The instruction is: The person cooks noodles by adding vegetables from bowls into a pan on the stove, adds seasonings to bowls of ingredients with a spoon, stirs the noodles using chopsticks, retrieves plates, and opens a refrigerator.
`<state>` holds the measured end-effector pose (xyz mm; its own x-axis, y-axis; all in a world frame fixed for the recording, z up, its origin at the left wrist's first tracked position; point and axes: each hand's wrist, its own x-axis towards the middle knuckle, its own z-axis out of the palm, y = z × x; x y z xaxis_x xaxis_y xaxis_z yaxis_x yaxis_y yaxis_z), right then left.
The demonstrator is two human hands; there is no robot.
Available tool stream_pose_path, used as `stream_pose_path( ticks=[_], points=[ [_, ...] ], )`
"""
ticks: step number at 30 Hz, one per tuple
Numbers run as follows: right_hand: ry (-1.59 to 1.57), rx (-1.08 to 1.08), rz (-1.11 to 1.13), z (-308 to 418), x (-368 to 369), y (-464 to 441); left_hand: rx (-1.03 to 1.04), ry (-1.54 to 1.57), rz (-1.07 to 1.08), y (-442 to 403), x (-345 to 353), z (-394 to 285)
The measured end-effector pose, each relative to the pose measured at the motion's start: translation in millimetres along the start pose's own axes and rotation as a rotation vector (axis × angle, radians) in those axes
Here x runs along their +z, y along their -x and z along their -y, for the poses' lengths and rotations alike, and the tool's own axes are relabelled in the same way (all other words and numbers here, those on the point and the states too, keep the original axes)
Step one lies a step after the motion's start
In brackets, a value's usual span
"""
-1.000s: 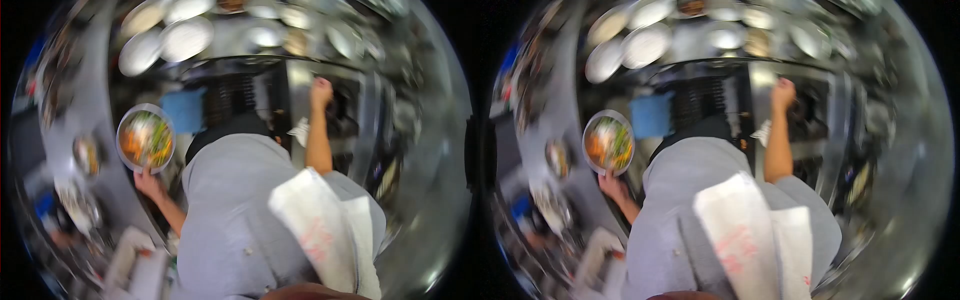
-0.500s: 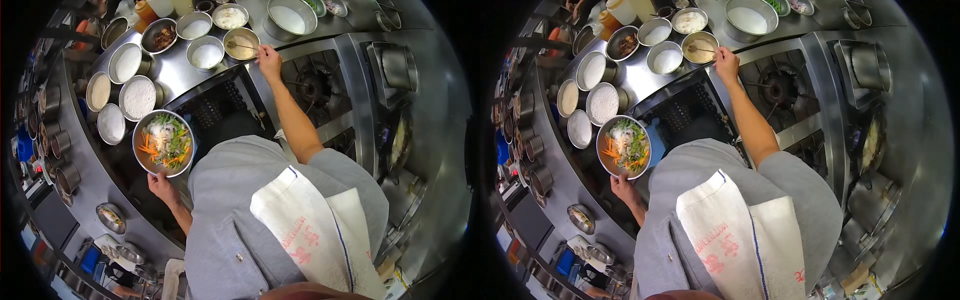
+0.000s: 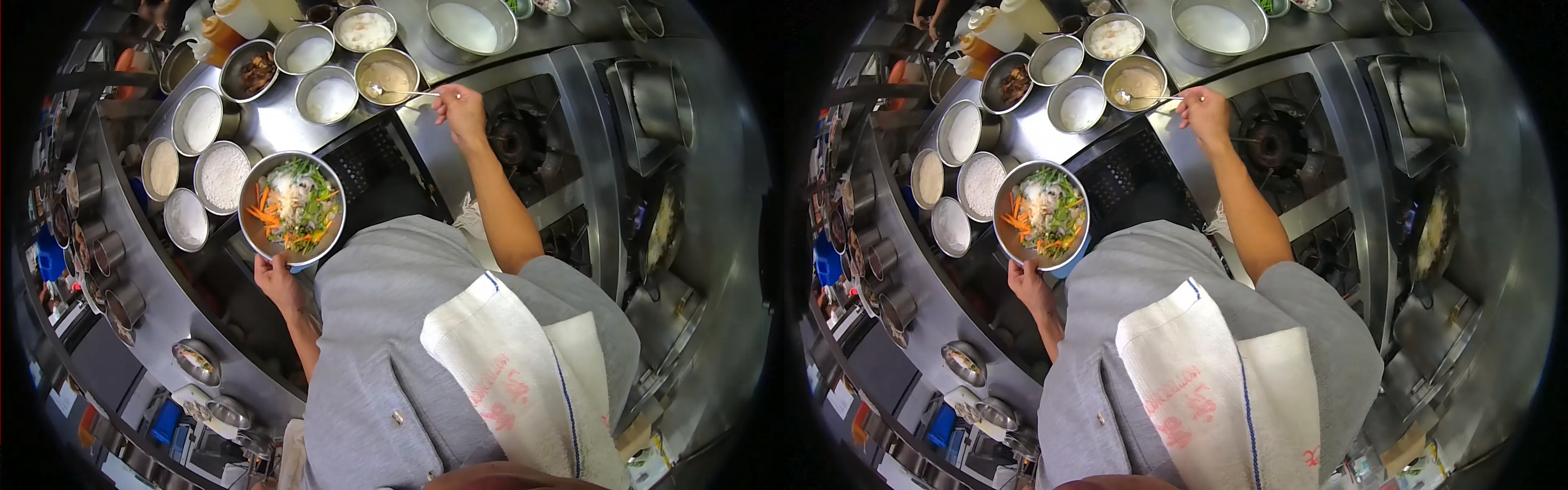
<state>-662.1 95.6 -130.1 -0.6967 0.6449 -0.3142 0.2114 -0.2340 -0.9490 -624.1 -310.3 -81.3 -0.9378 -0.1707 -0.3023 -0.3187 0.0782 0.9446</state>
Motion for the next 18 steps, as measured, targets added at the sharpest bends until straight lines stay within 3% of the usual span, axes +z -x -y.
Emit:
stream_pose_path(
  ticks=[8, 12, 14, 17, 18],
  points=[
    [-0.116, -0.138, 0.190, 74, -2, 44, 0.018, 0.054, 0.089, -21, 48, -14],
    [0.271, -0.302, 0.142, 97, 17, 67, 0.058, 0.042, 0.225, -42, 53, 12],
    [0.556, -0.447, 0.005, 86, 22, 49, 0.046, 0.086, 0.216, -39, 63, 7],
    [0.354, -0.316, 0.102, 41, 17, -1, 0.054, 0.152, 0.185, -40, 52, 20],
    [0.434, -0.212, 0.140, 25, 3, -23, 0.097, 0.202, 0.150, -31, 49, 18]
  ],
)
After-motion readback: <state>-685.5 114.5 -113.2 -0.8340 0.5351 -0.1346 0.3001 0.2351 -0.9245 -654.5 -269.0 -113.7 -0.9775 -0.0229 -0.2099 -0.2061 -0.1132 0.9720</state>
